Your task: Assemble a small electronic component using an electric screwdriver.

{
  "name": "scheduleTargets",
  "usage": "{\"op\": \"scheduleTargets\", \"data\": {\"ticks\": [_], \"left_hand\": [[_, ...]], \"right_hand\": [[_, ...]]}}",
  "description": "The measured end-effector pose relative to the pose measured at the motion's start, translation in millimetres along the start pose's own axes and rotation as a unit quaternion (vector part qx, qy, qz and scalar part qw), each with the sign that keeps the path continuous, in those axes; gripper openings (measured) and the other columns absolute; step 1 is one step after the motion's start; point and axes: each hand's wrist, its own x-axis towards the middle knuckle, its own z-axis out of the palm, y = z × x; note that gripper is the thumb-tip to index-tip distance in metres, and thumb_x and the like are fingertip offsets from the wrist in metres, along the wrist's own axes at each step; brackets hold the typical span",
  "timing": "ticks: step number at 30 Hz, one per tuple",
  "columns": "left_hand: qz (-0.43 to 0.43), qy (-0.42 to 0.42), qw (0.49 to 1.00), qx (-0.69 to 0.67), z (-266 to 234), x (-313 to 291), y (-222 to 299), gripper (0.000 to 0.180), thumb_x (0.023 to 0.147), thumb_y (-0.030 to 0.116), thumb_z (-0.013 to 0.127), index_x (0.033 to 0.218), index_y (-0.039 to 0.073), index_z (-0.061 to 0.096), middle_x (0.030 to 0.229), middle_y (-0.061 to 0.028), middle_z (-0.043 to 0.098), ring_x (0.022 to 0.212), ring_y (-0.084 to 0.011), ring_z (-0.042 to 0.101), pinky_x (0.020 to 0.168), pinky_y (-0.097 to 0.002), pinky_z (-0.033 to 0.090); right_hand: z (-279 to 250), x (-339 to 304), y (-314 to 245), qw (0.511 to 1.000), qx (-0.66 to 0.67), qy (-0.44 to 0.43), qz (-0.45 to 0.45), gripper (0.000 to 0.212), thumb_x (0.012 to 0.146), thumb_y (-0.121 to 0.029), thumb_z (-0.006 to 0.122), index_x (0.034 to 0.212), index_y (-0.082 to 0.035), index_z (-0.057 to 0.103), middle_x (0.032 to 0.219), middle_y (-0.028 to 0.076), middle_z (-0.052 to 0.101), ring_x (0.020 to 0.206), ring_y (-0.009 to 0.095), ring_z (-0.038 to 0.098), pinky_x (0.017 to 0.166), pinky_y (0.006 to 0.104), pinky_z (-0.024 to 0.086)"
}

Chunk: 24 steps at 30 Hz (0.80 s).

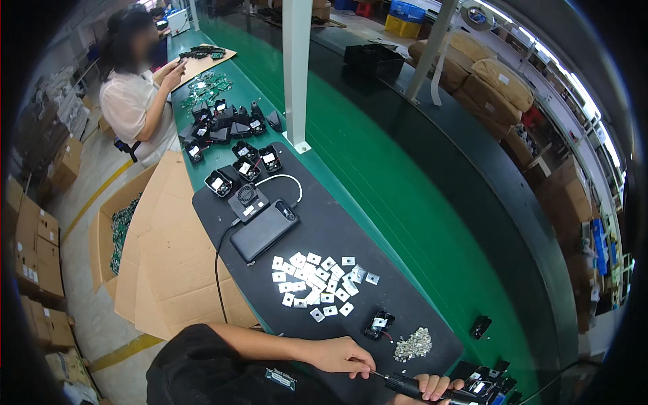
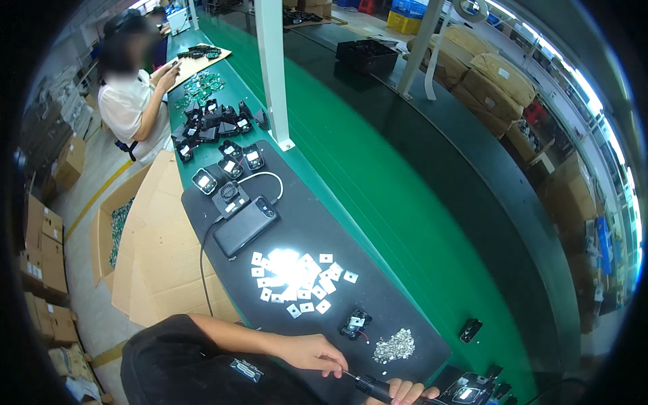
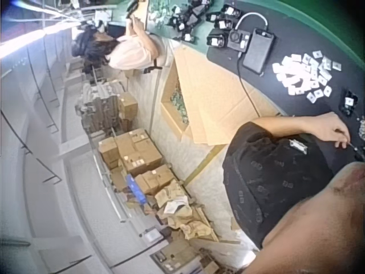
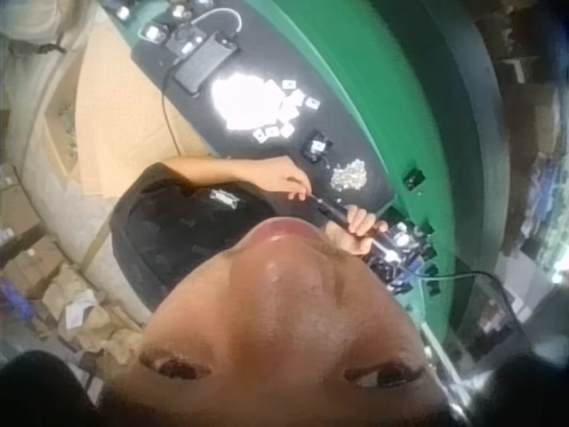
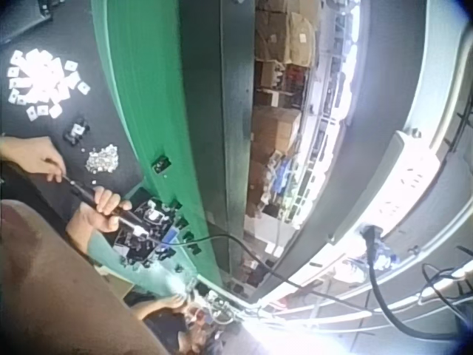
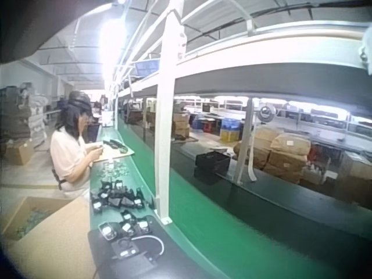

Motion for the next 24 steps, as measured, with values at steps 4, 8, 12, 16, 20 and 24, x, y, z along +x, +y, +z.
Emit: {"op": "scheduleTargets", "data": {"ticks": [4, 8, 12, 16, 20, 24], "left_hand": [[0.012, -0.012, 1.0, -0.005, -0.3, 1.7, 2.4, 0.023, 0.095, 0.013, 0.052, 0.112, 0.002, 0.062, 0.093, -0.0058, 0.07, 0.069, -0.0107, 0.064, 0.061, -0.0242, 0.049], [-0.017, 0.004, 1.0, -0.006, 0.0, -3.4, 2.8, 0.024, 0.095, 0.014, 0.055, 0.112, 0.0, 0.063, 0.091, -0.0061, 0.071, 0.072, -0.0113, 0.066, 0.065, -0.0244, 0.051], [-0.05, 0.019, 0.998, -0.034, -4.0, 0.2, 1.9, 0.023, 0.095, 0.012, 0.056, 0.111, -0.001, 0.064, 0.093, -0.0066, 0.071, 0.073, -0.0102, 0.066, 0.067, -0.0239, 0.052], [-0.077, 0.018, 0.996, -0.028, -2.8, 1.8, 2.6, 0.021, 0.095, 0.008, 0.056, 0.109, -0.004, 0.063, 0.094, -0.0098, 0.071, 0.078, -0.0121, 0.067, 0.073, -0.0265, 0.054], [-0.063, 0.019, 0.998, -0.014, 0.0, -2.9, 3.6, 0.021, 0.095, 0.008, 0.055, 0.11, -0.004, 0.063, 0.095, -0.01, 0.071, 0.079, -0.0123, 0.067, 0.074, -0.0268, 0.054], [-0.053, 0.036, 0.997, -0.034, 2.0, -8.1, 0.3, 0.021, 0.095, 0.01, 0.054, 0.11, -0.003, 0.064, 0.093, -0.0081, 0.071, 0.077, -0.011, 0.066, 0.072, -0.0251, 0.053]], "right_hand": [[2.9, 1.3, -0.8, 1.0, 0.02, 0.002, -0.023, 0.037, 0.083, -0.02, 0.066, 0.113, -0.013, 0.047, 0.069, -0.001, 0.047, 0.057, 0.011, 0.045, 0.059, 0.0255, 0.039], [2.5, 7.5, 9.4, 0.997, 0.08, -0.023, -0.002, 0.036, 0.087, -0.015, 0.06, 0.116, -0.011, 0.04, 0.069, 0.003, 0.046, 0.06, 0.014, 0.047, 0.063, 0.0319, 0.041], [4.9, 9.2, 12.5, 0.999, 0.044, -0.019, -0.016, 0.034, 0.088, -0.018, 0.059, 0.115, -0.011, 0.04, 0.069, 0.001, 0.046, 0.061, 0.012, 0.047, 0.062, 0.0278, 0.041], [5.8, 3.4, 9.0, 0.998, 0.034, -0.027, -0.038, 0.032, 0.088, -0.018, 0.058, 0.113, -0.011, 0.04, 0.068, 0.001, 0.045, 0.06, 0.011, 0.047, 0.062, 0.0284, 0.042], [7.1, -0.9, 9.6, 0.999, 0.03, -0.016, -0.039, 0.032, 0.088, -0.018, 0.058, 0.113, -0.011, 0.039, 0.068, 0.001, 0.045, 0.059, 0.011, 0.047, 0.062, 0.0281, 0.042], [10.1, -1.0, 11.6, 0.999, 0.024, -0.014, -0.038, 0.033, 0.087, -0.017, 0.06, 0.113, -0.012, 0.04, 0.068, 0.001, 0.046, 0.058, 0.011, 0.047, 0.06, 0.0272, 0.041]]}}
